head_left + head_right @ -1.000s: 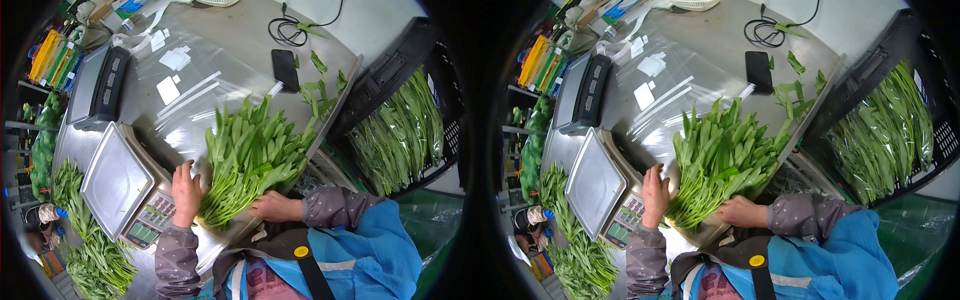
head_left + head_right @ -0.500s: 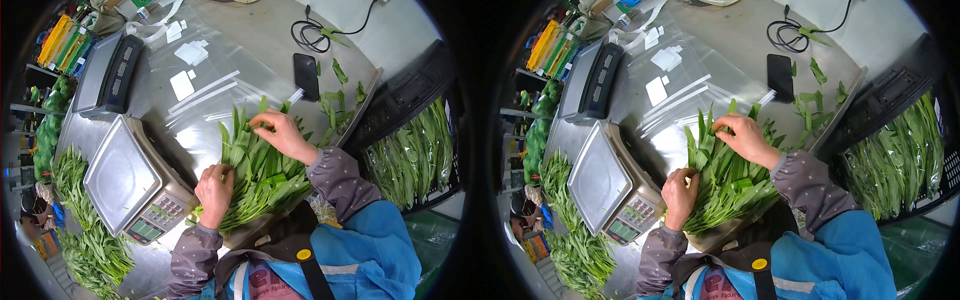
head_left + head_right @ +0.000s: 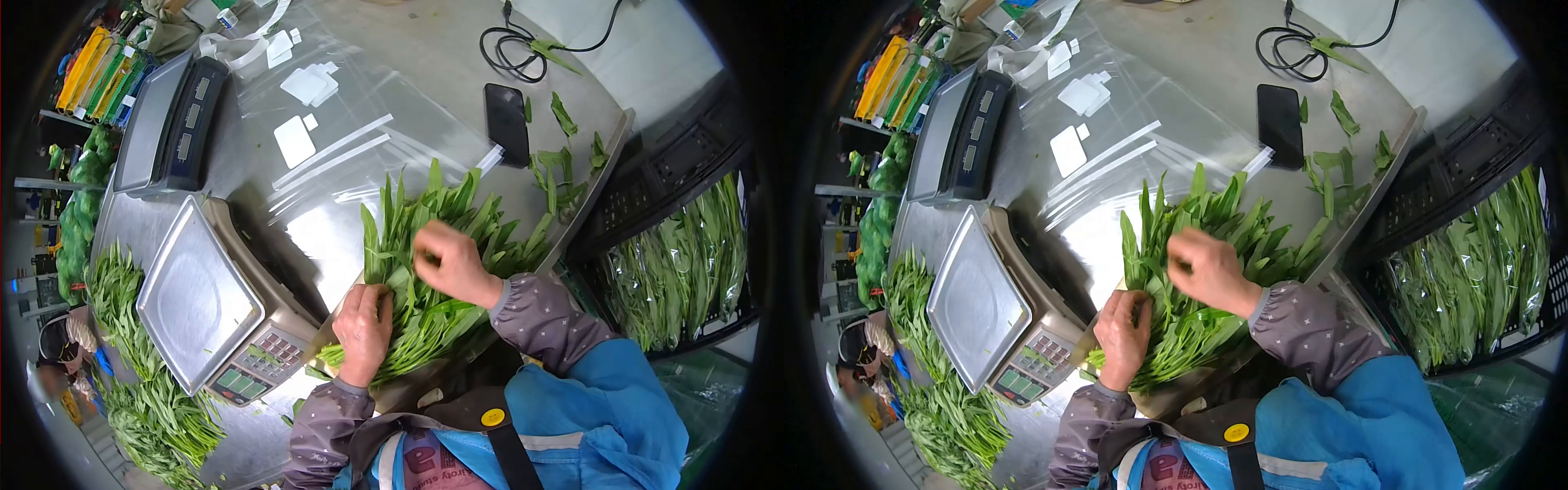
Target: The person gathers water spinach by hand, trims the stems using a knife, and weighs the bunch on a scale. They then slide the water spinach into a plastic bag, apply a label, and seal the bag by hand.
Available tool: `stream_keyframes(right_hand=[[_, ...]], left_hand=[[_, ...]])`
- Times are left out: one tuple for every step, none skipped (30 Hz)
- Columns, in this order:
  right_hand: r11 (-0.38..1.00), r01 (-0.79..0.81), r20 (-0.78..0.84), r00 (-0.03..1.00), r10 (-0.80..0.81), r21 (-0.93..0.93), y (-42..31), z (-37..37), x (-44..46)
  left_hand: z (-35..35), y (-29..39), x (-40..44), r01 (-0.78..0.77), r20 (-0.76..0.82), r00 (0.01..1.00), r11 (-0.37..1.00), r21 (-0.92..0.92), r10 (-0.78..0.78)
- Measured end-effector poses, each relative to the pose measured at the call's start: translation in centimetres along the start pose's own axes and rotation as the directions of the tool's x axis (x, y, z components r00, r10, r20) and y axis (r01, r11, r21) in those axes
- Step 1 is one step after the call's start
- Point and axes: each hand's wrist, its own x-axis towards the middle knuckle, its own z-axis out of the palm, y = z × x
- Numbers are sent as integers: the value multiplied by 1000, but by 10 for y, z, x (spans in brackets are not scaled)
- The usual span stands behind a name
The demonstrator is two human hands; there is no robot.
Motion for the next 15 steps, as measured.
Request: stream_keyframes(right_hand=[[1000,-2,-2,1000,2,1,4,-3,4],[933,-240,-49,964,262,269,11,-8,10],[741,-423,-26,860,509,521,17,-14,17],[714,-442,6,852,523,543,16,-22,24],[686,-461,39,844,535,562,15,-29,31],[688,-504,92,835,542,522,21,-33,36],[688,-505,90,834,544,521,27,-32,40],[856,-386,23,915,403,344,33,-27,44],[960,-238,-9,970,242,145,37,-22,46],[972,-205,52,978,200,118,38,-19,48],[971,-207,50,978,202,120,39,-18,48],[990,-132,102,987,127,50,39,-16,48],[998,-53,159,986,55,-17,41,-14,48],[998,-58,157,986,59,-11,46,-10,45],[998,-60,159,985,61,-9,47,-10,44]], left_hand=[[1,-1,-1,-9,-8,1000,1000,27,9],[2,-2,-3,-9,-5,1000,1000,28,9],[2,-3,-4,-7,-10,1000,1000,8,7],[3,-5,-4,-6,-12,1000,1000,-14,6],[3,-5,-4,-8,-7,1000,1000,-15,8],[4,-5,-3,-10,-13,1000,1000,-21,10],[4,-5,-3,-13,-22,1000,1000,-27,12],[5,-5,-2,-15,-20,1000,1000,-28,14],[5,-5,-3,-15,-22,1000,999,-32,14],[5,-5,-3,-15,-24,1000,999,-36,15],[4,-5,-3,-17,-22,1000,999,-33,16],[3,-4,-3,-12,-7,1000,999,-30,12],[2,-4,-3,-5,8,1000,1000,-26,5],[1,-4,-3,-4,11,1000,1000,-23,4],[1,-4,-3,-2,14,1000,999,-35,2]])
